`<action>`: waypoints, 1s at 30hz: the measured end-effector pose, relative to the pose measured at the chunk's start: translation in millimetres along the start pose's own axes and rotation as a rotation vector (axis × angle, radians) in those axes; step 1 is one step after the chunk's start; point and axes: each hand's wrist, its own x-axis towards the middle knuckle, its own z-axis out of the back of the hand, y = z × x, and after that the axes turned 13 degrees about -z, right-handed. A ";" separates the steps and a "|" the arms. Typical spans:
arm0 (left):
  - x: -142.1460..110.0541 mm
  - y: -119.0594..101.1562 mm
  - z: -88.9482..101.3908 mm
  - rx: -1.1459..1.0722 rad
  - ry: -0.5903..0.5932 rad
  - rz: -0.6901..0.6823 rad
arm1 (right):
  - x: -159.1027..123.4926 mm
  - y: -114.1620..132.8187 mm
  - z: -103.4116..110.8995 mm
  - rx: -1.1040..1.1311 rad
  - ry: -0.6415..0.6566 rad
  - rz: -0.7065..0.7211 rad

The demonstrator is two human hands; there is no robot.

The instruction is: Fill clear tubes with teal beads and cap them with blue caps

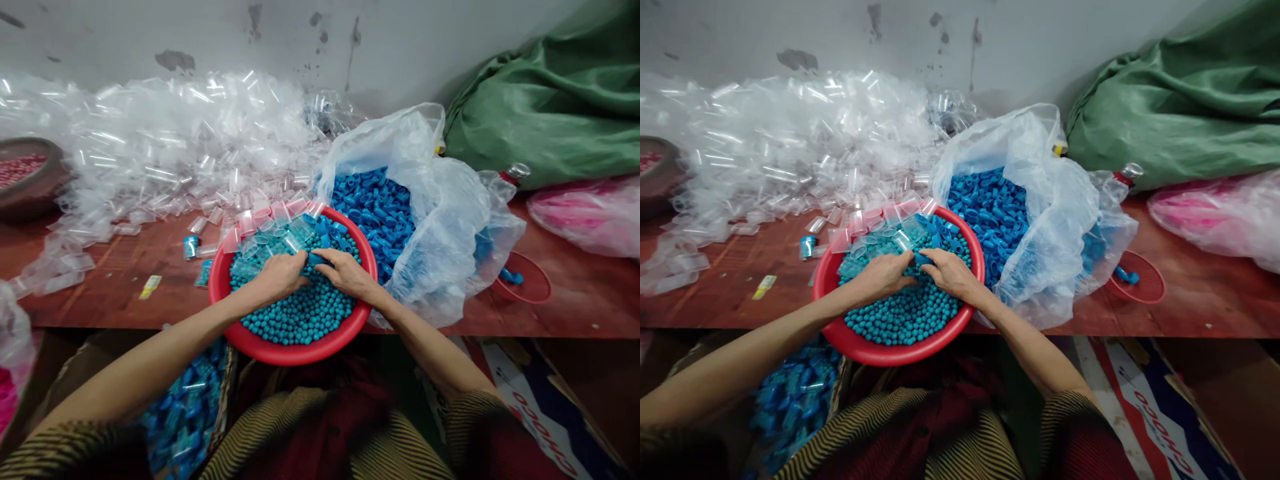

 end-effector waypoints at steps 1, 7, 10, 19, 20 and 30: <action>5.6 -0.8 -6.0 -0.069 -0.066 0.037 | 0.0 0.3 0.4 -0.011 -0.008 -0.018; 3.8 -0.8 -34.9 -0.496 -0.316 0.107 | 1.7 -3.0 1.2 -0.091 -0.010 -0.159; -1.9 0.7 -39.3 -0.448 -0.264 0.130 | 3.0 -5.6 -0.6 -0.117 0.044 -0.176; -5.2 -9.6 -20.2 -0.075 0.076 0.108 | 2.1 -5.2 2.6 -0.024 -0.103 -0.158; -4.7 -8.5 -18.2 -0.124 0.090 0.125 | 2.4 -5.8 2.0 -0.020 -0.116 -0.151; 44.1 0.6 -39.6 -0.757 -0.048 0.184 | 5.3 -11.2 3.4 0.121 -0.163 -0.203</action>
